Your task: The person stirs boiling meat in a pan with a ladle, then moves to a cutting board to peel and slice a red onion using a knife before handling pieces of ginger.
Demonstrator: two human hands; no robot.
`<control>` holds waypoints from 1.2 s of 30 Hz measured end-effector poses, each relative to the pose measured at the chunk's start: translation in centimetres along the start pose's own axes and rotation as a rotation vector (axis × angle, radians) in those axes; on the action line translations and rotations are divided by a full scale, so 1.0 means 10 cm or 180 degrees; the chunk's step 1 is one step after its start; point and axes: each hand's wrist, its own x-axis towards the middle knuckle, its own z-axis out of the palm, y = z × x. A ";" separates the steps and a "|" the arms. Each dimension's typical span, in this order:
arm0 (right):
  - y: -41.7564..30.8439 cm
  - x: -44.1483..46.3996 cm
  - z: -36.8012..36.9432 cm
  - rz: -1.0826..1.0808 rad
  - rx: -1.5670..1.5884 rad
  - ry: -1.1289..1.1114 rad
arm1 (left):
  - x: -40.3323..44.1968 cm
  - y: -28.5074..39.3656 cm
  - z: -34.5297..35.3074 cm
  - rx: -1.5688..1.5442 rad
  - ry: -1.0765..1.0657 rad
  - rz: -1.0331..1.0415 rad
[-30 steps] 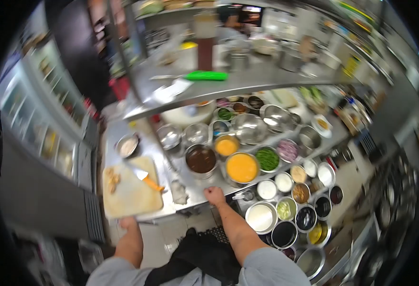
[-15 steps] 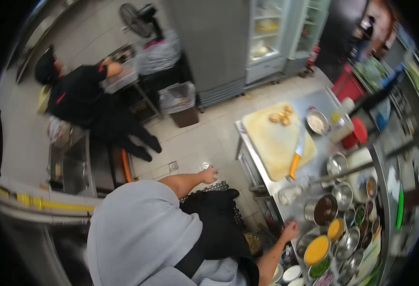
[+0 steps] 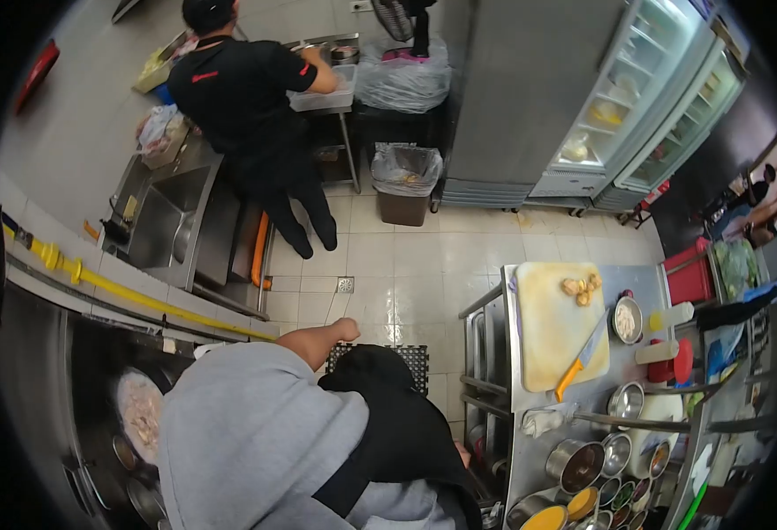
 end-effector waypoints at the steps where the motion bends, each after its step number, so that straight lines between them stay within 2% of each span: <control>1: -0.19 -0.06 0.06 0.0091 -0.0308 -0.0229 | 0.13 0.07 -0.01 0.0115 0.0004 0.0389; 4: -0.61 -0.07 0.20 0.0054 -0.0942 -0.0736 | 0.19 0.31 -0.21 0.0014 0.0219 0.1218; 6: -0.90 -0.05 0.34 -0.0048 -0.1287 -0.1008 | 0.15 0.37 -0.32 -0.0630 0.0385 0.1152; 8: -1.18 0.02 0.48 -0.0203 -0.1568 -0.1215 | -0.25 0.37 -0.58 -0.2067 0.0343 0.1080; 9: -1.30 0.07 0.58 -0.0278 -0.1679 -0.1304 | -0.25 0.24 -0.57 -0.2143 0.0370 0.1027; 11: -1.56 0.09 0.78 -0.0416 -0.1932 -0.1490 | -0.29 -0.03 -0.43 -0.1205 0.0586 0.0991; 12: -1.66 0.11 0.86 -0.0479 -0.2060 -0.1581 | -0.46 -0.17 -0.38 -0.1314 0.0562 0.0914; 14: -1.84 0.16 1.04 -0.0615 -0.2323 -0.1752 | -0.79 -0.44 -0.42 0.0303 0.0448 0.0521; 16: -2.06 0.17 1.27 -0.0735 -0.2598 -0.1973 | -0.56 -0.82 -0.05 -0.0942 -0.0183 0.0543; 18: -2.26 0.20 1.55 -0.0884 -0.2916 -0.2270 | -0.68 -1.01 0.00 -0.1282 -0.0656 0.0233; 20: -2.45 0.25 1.85 -0.1048 -0.3185 -0.2561 | -1.15 -1.10 0.08 -0.1951 0.0158 0.0222; 24: -2.88 0.28 2.44 -0.1505 -0.3609 -0.3042 | -1.71 -0.96 0.10 -0.2612 0.0760 -0.0022; 26: -3.08 0.17 2.78 -0.1743 -0.3721 -0.3247 | -1.90 -0.67 0.04 -0.3135 0.1796 0.0383; 28: -3.27 -0.03 3.12 -0.1819 -0.3596 -0.3407 | -2.12 -0.34 -0.29 -0.3303 0.2306 0.0852; 29: -3.38 -0.23 3.26 -0.1689 -0.3414 -0.3528 | -2.15 -0.16 -0.44 -0.3185 0.2771 0.1071; 31: -3.54 -0.61 3.51 -0.0421 -0.2456 -0.4140 | -2.22 0.25 -0.77 -0.2965 0.3612 0.1405; 33: -3.41 -0.84 3.75 -0.0024 -0.0832 -0.4927 | -2.29 0.61 -1.13 -0.2647 0.4307 0.1614; 34: -3.45 -1.03 3.86 -0.0014 -0.0864 -0.5009 | -2.29 0.77 -1.24 -0.2434 0.4607 0.1719; 35: -3.57 -1.26 3.94 0.0822 -0.0712 -0.5744 | -2.23 0.85 -1.26 -0.2407 0.4647 0.1642; 36: -3.69 -1.43 3.93 0.1278 -0.0622 -0.6112 | -2.21 0.92 -1.29 -0.1958 0.4864 0.1743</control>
